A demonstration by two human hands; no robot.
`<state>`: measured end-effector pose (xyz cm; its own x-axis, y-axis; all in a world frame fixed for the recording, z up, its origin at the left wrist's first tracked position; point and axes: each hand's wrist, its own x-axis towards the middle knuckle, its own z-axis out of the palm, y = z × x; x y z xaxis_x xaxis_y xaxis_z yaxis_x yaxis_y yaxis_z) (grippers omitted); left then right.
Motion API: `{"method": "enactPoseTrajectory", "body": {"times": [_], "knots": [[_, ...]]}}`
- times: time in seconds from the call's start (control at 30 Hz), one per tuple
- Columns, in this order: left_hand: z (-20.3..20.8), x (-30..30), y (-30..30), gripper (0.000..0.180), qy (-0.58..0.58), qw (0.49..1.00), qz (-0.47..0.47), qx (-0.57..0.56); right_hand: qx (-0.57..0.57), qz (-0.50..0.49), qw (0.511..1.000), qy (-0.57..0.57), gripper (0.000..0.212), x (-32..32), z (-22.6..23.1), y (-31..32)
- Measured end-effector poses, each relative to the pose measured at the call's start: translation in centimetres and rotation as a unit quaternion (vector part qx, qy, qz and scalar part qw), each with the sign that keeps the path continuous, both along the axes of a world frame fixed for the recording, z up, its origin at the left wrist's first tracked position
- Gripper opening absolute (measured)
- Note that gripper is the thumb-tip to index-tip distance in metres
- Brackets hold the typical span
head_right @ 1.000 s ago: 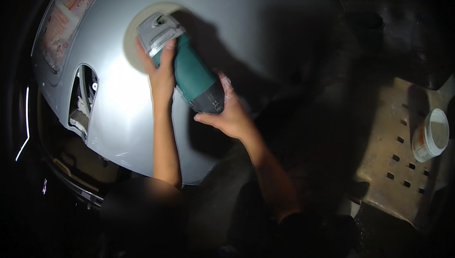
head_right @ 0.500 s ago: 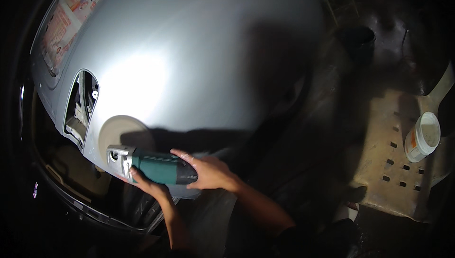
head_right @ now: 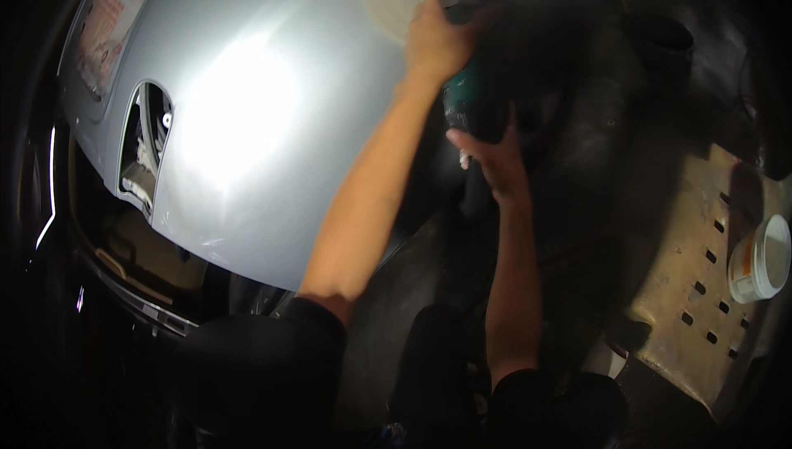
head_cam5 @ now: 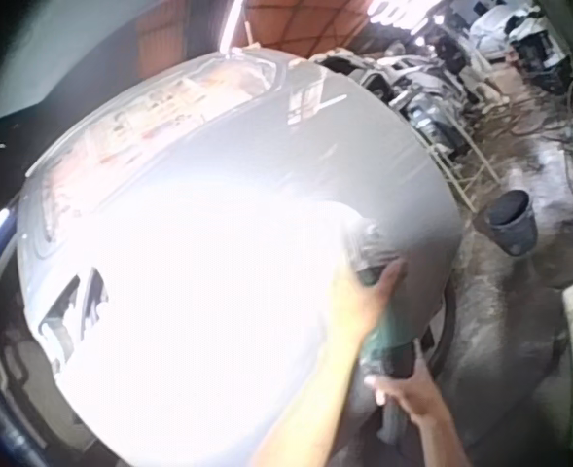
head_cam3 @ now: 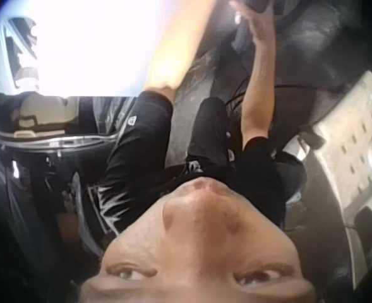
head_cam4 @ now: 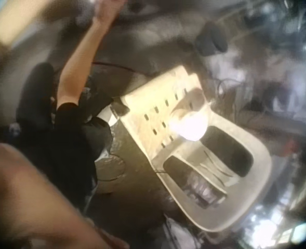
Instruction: The person uses a green electric polisher to buff the surface of a silver car hood. They move the tool in circular motions across the hood, briefly pause to apply a white paste from a small container, and then resume polishing.
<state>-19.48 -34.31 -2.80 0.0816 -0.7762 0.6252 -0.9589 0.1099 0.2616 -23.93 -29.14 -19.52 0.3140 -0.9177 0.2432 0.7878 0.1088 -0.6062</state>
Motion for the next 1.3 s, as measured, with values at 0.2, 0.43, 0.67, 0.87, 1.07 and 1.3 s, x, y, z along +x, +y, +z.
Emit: {"method": "enactPoseTrajectory", "body": {"times": [0.2,0.43,0.67,0.87,1.07,1.3], "knots": [[-0.2,2.8,4.7,0.114,-0.004,1.000,0.000,-0.019,-0.029,-0.013,0.999,-0.012,0.071,1.3,0.4,3.4],[-1.5,8.8,19.5,0.111,0.187,0.976,-0.071,-0.082,-0.166,-0.028,0.985,0.027,0.104,6.6,-0.8,14.7],[-4.2,16.4,36.3,0.079,0.177,0.933,0.088,-0.301,-0.270,0.130,0.935,0.190,0.102,10.5,0.5,23.9],[-7.5,18.5,44.3,0.064,0.360,0.862,0.116,-0.336,-0.391,0.154,0.863,0.280,0.091,11.4,0.0,26.9],[-1.3,17.1,39.5,0.055,0.314,0.849,0.162,-0.393,-0.369,0.121,0.892,0.231,0.098,10.0,5.0,24.0],[5.9,18.0,32.0,0.055,0.155,0.950,0.089,-0.258,-0.280,0.048,0.944,0.169,0.102,9.5,7.5,20.9]]}}
